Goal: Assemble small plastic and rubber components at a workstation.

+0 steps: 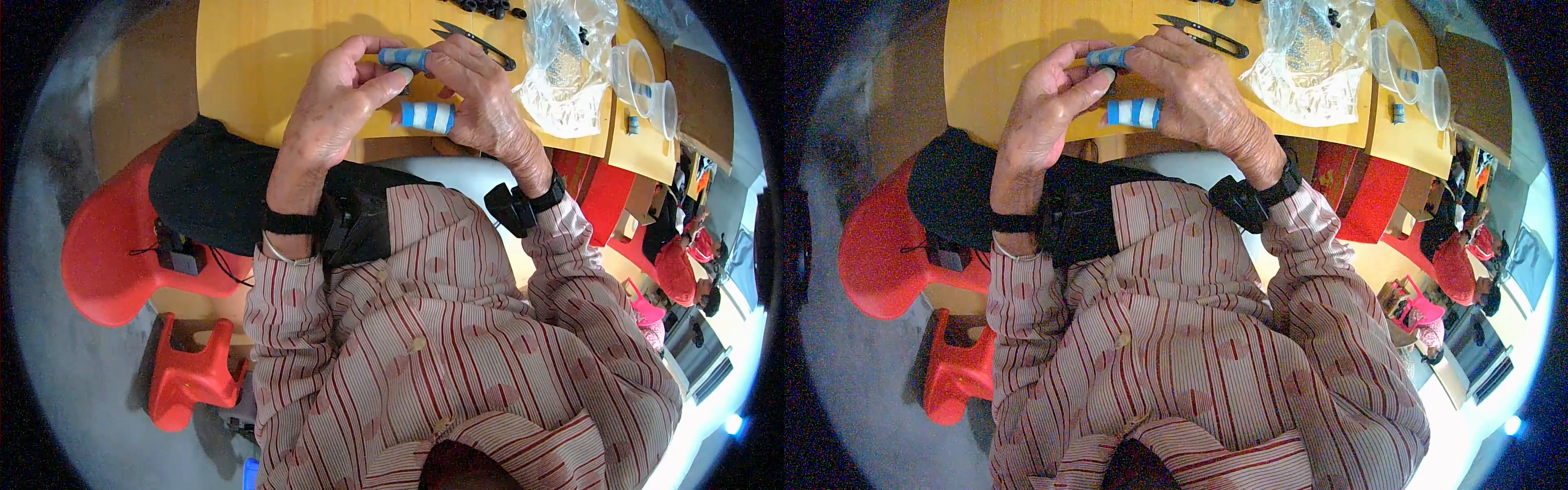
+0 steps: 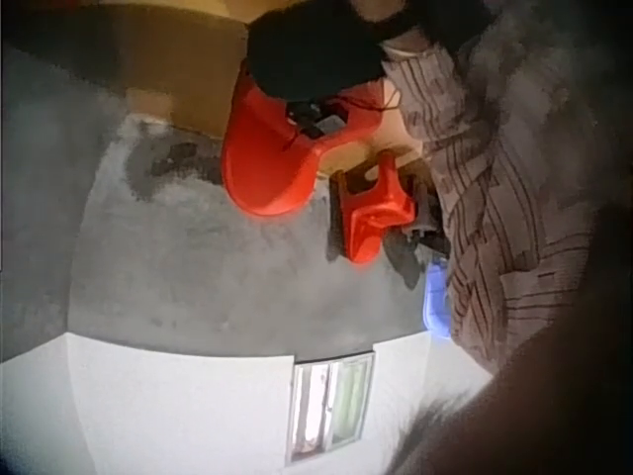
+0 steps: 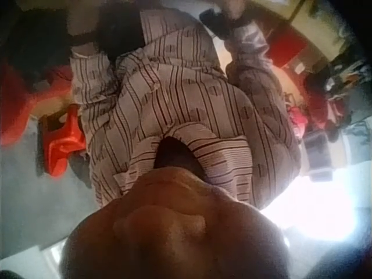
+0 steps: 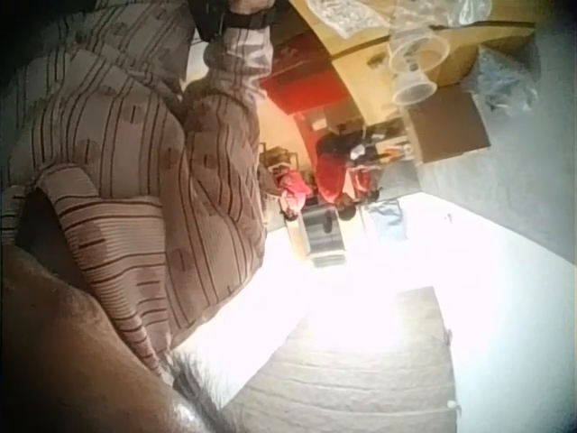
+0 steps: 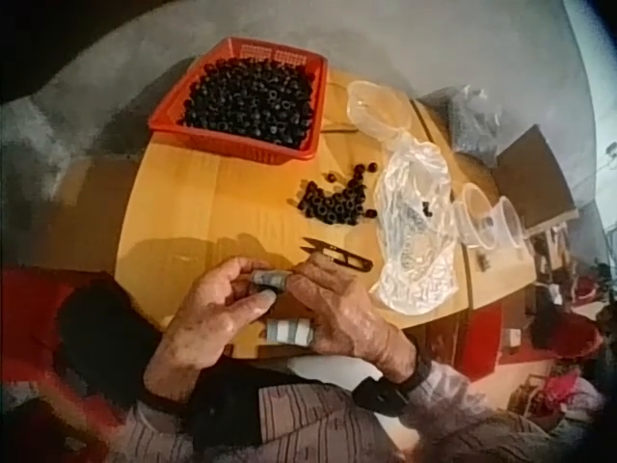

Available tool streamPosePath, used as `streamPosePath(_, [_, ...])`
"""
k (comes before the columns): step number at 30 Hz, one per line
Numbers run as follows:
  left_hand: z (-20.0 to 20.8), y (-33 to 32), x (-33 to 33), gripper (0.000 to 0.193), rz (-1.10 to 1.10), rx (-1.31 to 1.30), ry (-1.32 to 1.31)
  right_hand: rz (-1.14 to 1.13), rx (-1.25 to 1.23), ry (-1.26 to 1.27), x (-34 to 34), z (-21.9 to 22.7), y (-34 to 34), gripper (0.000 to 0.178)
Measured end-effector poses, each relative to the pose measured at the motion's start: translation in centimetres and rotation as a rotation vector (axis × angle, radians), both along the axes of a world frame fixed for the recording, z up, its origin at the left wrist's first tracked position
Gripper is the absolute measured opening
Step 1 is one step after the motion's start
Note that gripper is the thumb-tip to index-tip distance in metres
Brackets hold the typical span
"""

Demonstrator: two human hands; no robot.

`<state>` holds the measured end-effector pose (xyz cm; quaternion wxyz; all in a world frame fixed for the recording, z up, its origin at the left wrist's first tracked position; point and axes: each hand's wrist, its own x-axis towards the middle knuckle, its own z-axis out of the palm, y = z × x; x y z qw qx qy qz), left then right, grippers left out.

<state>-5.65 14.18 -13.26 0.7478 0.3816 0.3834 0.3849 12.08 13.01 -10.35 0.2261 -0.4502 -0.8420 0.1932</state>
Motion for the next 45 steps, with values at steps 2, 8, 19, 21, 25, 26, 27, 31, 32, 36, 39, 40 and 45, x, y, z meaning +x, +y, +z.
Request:
streamPosePath(2, [0.5, 0.2, -0.5, 0.035, -0.141, -0.039, 0.001, 0.001, 0.006, 0.002, 0.1, -0.1, 0.2, 0.040])
streamPosePath(8, [0.4, -0.1, 0.0, 0.031, -0.042, -0.024, 0.054, -0.009, 0.000, 0.032, 0.1, -0.5, 0.3, 0.038])
streamPosePath(19, [0.7, 0.3, -1.1, 0.034, -0.127, -0.121, -0.134, -0.097, -0.179, 0.279, 0.1, -0.9, -0.4, 0.040])
streamPosePath(21, [0.5, 0.3, -1.1, 0.035, -0.133, -0.131, -0.173, -0.117, -0.213, 0.297, 0.1, -0.8, -0.6, 0.040])
streamPosePath(25, [0.4, 0.4, -0.9, 0.034, -0.130, -0.133, -0.136, -0.133, -0.228, 0.337, 0.2, -1.4, -0.6, 0.040])
streamPosePath(26, [0.4, 0.4, -0.9, 0.034, -0.126, -0.121, -0.126, -0.129, -0.242, 0.358, 0.0, -1.4, -0.7, 0.039])
streamPosePath(27, [0.5, 0.3, -0.9, 0.034, -0.128, -0.120, -0.128, -0.126, -0.255, 0.379, 0.0, -1.5, -0.7, 0.039])
streamPosePath(31, [1.0, 0.4, -0.8, 0.033, -0.099, -0.122, -0.123, -0.140, -0.296, 0.437, -0.3, -1.7, -0.7, 0.039])
streamPosePath(32, [1.0, 0.4, -0.9, 0.032, -0.107, -0.108, -0.116, -0.134, -0.283, 0.428, -0.3, -1.8, -0.7, 0.038])
streamPosePath(36, [0.5, 0.4, -0.7, 0.031, -0.127, -0.092, -0.101, -0.132, -0.270, 0.425, 0.0, -2.0, -0.8, 0.036])
streamPosePath(39, [0.5, 0.3, -0.7, 0.031, -0.108, -0.070, -0.106, -0.150, -0.318, 0.453, -0.5, -1.4, -0.9, 0.034])
streamPosePath(40, [0.5, 0.3, -0.8, 0.032, -0.099, -0.098, -0.122, -0.148, -0.318, 0.454, -0.6, -1.3, -1.0, 0.034])
streamPosePath(45, [0.9, 0.3, -0.6, 0.033, -0.072, -0.196, -0.155, -0.161, -0.279, 0.355, -0.1, -1.4, -0.9, 0.034])
